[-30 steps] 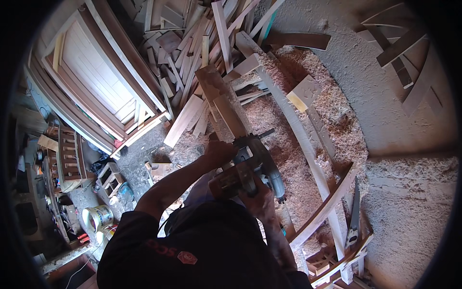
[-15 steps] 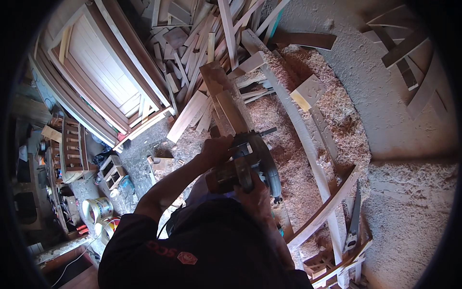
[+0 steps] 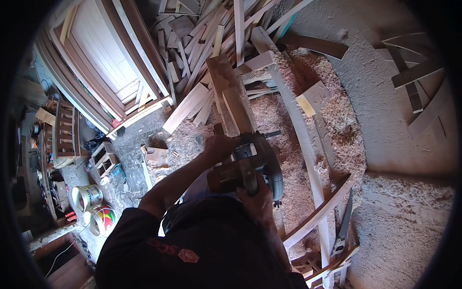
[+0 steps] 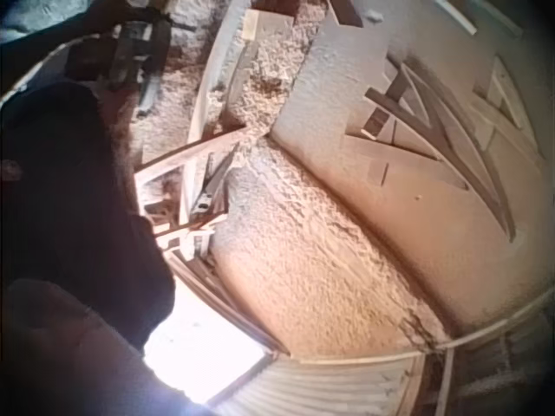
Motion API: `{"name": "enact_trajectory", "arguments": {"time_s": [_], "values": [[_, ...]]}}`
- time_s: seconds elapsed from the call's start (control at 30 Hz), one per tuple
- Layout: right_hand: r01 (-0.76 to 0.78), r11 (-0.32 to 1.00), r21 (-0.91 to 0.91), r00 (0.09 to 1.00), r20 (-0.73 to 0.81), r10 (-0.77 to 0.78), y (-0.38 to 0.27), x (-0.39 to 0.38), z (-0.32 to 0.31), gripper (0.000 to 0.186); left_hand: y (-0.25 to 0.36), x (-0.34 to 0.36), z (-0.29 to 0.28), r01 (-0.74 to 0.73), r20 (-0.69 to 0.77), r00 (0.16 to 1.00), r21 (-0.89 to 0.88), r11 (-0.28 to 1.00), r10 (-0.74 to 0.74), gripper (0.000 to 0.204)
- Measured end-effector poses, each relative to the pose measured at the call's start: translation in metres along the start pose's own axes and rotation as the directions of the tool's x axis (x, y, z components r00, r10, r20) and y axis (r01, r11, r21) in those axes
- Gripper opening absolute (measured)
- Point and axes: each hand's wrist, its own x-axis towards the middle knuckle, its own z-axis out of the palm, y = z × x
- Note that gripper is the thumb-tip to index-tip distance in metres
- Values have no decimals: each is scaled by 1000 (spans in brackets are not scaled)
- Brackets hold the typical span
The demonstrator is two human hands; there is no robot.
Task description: The person uses a handheld circular saw to cut through a piece of lumber on the floor, guiding the saw along a marked line.
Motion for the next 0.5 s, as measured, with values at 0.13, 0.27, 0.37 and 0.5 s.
{"name": "enact_trajectory", "arguments": {"time_s": [0.13,0.27,0.37,0.5], "values": [[-56,998,29,998,21,55,-3,-2,-2,59,-36,-41,13,40,-520,844,-182,982,-131,37],[-46,998,31,998,44,44,-2,1,1,58,-53,-66,16,303,-132,928,-282,911,-349,58],[-48,999,14,998,45,47,-4,0,-1,57,-37,-54,21,314,18,948,-231,921,-319,71],[-81,994,68,995,70,76,8,3,-3,56,-20,-33,6,342,154,934,-110,933,-324,75]]}}
